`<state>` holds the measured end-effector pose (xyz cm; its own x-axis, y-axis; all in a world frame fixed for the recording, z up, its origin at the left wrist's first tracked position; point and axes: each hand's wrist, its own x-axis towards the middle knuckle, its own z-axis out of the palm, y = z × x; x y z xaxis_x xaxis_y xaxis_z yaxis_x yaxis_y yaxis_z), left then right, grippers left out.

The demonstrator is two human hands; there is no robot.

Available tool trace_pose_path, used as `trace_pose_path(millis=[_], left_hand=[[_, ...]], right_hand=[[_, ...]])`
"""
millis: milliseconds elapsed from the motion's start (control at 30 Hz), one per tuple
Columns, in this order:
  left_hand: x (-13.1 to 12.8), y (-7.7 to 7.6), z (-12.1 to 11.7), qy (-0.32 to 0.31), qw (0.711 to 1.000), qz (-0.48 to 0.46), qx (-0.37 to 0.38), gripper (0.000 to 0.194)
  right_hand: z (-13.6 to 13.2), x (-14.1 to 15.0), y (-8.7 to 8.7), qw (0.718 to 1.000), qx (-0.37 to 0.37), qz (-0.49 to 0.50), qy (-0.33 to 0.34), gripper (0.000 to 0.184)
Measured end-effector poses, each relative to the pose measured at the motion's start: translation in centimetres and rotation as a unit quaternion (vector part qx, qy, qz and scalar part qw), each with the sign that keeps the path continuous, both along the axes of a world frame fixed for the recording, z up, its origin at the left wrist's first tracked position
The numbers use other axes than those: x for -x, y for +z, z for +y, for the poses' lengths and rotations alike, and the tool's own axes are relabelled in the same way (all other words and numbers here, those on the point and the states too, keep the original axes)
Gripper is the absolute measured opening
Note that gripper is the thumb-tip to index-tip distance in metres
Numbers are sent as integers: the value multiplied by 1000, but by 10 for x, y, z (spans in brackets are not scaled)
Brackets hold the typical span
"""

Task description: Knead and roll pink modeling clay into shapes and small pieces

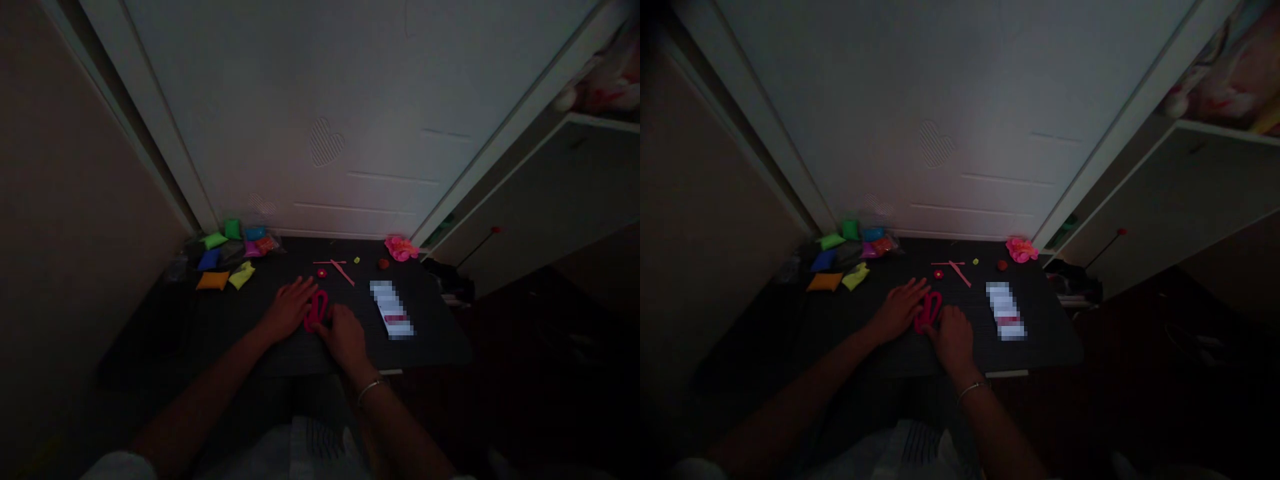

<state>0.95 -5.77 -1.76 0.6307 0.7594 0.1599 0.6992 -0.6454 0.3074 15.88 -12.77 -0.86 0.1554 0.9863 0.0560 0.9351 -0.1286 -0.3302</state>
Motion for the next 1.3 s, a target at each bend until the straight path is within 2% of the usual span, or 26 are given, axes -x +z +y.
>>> trace_pose_path(millis=[67,100,167,233,333,567,1000,1300], left_hand=[[1,-3,-1,-66,998,25,7,44],[1,-4,-1,-78,996,29,10,44],[3,-6,-1,-69,997,22,18,45],[5,-7,0,-44,999,13,27,45],[6,-8,2,-24,999,16,38,46],[5,-7,-2,-12,999,28,27,45],[1,-5,-6,3,999,31,14,44],[1,-6,-6,3,999,33,16,44]], right_hand=[[-8,3,-1,1000,-13,-2,13,26],[-14,5,-2,999,-26,-5,32,25],[-26,11,-5,994,-51,-15,98,31],[-38,16,-11,983,-61,-19,170,46],[-50,21,-17,976,-39,-18,212,61],[-58,23,-15,980,-11,-8,200,67],[-71,26,-14,980,10,-1,200,66],[-62,27,-11,992,1,-8,126,63]])
